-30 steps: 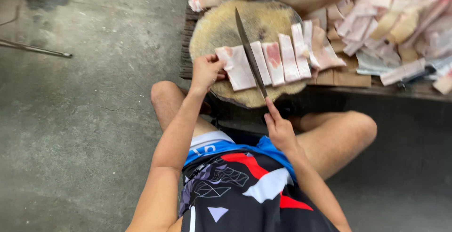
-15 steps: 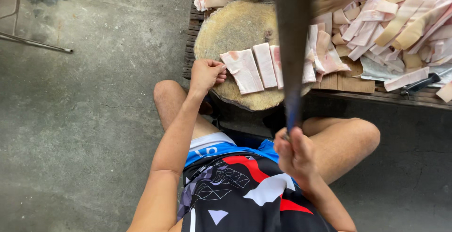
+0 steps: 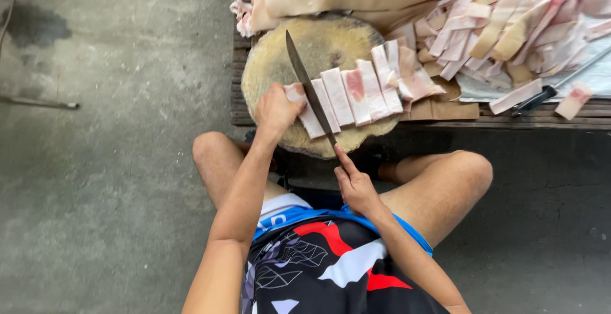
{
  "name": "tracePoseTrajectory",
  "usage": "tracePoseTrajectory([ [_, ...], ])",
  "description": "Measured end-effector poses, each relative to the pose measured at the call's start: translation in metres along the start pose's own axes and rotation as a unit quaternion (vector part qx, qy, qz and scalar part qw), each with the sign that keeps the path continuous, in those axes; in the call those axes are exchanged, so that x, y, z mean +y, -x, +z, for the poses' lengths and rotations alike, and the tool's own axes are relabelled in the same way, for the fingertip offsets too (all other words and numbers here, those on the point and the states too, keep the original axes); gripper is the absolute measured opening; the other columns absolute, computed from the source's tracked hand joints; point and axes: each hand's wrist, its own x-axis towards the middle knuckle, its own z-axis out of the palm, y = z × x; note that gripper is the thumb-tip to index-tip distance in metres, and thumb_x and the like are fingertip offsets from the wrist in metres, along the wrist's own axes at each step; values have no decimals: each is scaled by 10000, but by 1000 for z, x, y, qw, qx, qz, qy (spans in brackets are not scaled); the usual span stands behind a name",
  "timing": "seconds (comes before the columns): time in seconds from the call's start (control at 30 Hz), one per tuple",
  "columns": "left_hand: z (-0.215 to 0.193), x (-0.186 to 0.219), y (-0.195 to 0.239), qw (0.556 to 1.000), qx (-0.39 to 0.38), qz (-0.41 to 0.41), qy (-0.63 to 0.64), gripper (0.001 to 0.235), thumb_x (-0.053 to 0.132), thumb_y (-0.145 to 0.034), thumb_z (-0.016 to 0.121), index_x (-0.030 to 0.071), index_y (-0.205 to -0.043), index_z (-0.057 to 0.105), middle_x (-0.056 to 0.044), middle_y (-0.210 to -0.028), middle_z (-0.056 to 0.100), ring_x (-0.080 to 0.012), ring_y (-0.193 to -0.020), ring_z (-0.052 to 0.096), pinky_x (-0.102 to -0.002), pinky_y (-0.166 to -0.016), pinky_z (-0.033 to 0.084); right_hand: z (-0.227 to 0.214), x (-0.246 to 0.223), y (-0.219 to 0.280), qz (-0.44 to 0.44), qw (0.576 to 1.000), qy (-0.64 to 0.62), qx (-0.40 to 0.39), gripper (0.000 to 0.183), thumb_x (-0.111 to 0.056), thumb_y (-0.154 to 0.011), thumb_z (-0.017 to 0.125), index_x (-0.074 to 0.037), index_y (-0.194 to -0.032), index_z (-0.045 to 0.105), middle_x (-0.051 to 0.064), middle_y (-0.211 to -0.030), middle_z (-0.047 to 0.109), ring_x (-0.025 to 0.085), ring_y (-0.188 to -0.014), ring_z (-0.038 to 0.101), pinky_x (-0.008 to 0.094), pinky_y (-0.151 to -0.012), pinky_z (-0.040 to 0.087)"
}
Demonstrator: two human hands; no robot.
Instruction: The person sits cross-legged on the ground and uses a large knife to cut sheets of pork skin into strips on a round wooden cutting board. The person repeatedly slices the skin and moves the cut pieces to a pile on a nearby table.
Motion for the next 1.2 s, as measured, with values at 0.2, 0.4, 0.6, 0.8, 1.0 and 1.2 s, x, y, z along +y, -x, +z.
tracePoseTrajectory([
  [0.2, 56, -7, 10, 981, 93, 62, 156, 397, 201, -770, 789, 14, -1095, 658, -191, -929, 733, -372, -887, 704, -475, -770, 544, 4, -3, -8, 80, 970, -225, -41, 606, -224, -1034, 483, -354, -1598, 302, 39, -553, 496, 114, -396, 481, 294, -400, 454],
  [0.4, 54, -35, -5, 700, 24, -30, 714, 280, -25, -915, 688, 16, -1178, 602, -87, -852, 696, -234, -751, 685, -409, -733, 593, -5, -8, 39, -126, 978, 149, 75, 598, -209, -1031, 567, -280, -1594, 379, 177, -763, 679, 385, -687, 675, 456, -639, 533],
  [0.6, 14, -44, 14, 691, -1, 55, 721, 319, 175, -1022, 632, 69, -1321, 598, -152, -950, 650, -244, -824, 691, -419, -811, 608, -6, -4, 68, -78, 994, 65, 51, 622, -187, -1036, 557, -254, -1620, 355, 95, -717, 627, 258, -593, 611, 371, -565, 510],
  [0.8, 36, -27, 10, 803, -62, 243, 541, 263, 234, -1096, 582, -7, -1146, 674, -47, -1602, 501, -137, -1075, 649, -320, -908, 566, -23, -6, 43, 39, 975, -219, -4, 602, -156, -1055, 495, -256, -1626, 330, -41, -576, 445, 40, -455, 416, 218, -433, 401],
  [1.0, 42, 8, 2, 894, -73, 357, 261, 554, 316, -993, 667, 219, -1525, 545, -60, -1198, 600, -163, -1062, 558, -309, -938, 522, -57, 12, 5, -52, 956, -287, 16, 621, -128, -1064, 487, -262, -1634, 281, -26, -666, 478, 59, -502, 461, 222, -451, 449],
  [1.2, 47, 44, -35, 808, -97, 569, -123, 673, 518, -816, 743, 269, -1429, 615, -30, -1066, 599, -263, -1095, 514, -425, -997, 461, -98, 40, -9, -124, 942, -307, 52, 641, -92, -1071, 482, -295, -1638, 263, 15, -742, 519, 83, -559, 506, 232, -509, 482],
])
